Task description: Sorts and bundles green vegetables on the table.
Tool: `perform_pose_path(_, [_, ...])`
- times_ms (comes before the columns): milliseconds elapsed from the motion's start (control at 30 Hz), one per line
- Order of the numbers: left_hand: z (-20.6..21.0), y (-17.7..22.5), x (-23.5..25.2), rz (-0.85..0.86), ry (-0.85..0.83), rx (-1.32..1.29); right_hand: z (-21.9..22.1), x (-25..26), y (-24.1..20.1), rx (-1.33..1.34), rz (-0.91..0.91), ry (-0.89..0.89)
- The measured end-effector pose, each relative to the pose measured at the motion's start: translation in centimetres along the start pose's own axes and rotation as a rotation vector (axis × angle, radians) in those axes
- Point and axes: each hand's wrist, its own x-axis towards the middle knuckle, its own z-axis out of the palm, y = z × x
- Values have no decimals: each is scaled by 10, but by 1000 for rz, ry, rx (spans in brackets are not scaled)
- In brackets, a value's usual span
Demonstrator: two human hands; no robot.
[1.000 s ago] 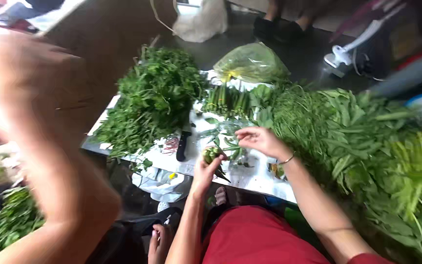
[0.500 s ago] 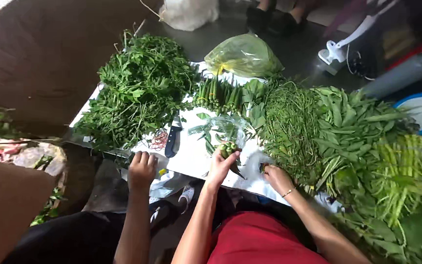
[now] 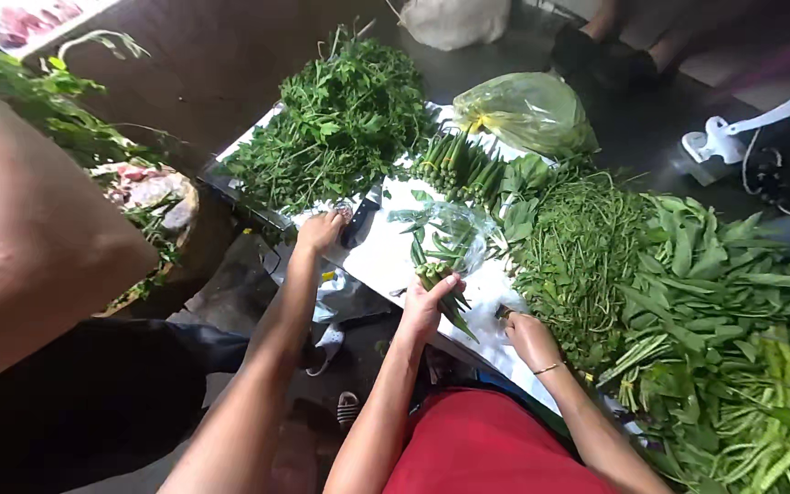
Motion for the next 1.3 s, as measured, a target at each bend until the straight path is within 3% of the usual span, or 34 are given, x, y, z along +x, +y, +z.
perform_pose_path(200, [2, -8, -11, -9, 43, 18, -11, -7, 4, -1, -11, 7])
perform_pose_path(333, [5, -6, -13, 13, 41, 19, -14, -10, 13, 116, -121, 151])
perform_pose_path(467, [5, -6, -15, 35, 17, 80, -16, -4, 21, 741, -185, 211])
perform_pose_path(567, [4, -9, -15, 66, -34, 188, -23, -2, 16, 1302, -149, 104])
perform_pose_path(700, [3, -5, -17, 82, -98, 436, -37, -3, 11, 1556, -181, -28])
perform_pose_path(933, [0, -2, -17, 107, -138, 714, -60, -8, -24, 1404, -582, 75])
perform_pose_path(1033, [0, 2, -17, 131, -165, 881, -70, -4, -39, 1111, -722, 76])
perform_pose_path(1167, [7, 10, -20, 187, -207, 1122, -82, -1, -72, 520, -902, 92])
perform_pose_path(1233, [9, 17, -24, 178, -183, 1139, -82, 3, -86, 340, -891, 51])
perform_pose_path(1300, [7, 21, -24, 218, -145, 1131, -83, 13, -92, 328, -831, -38])
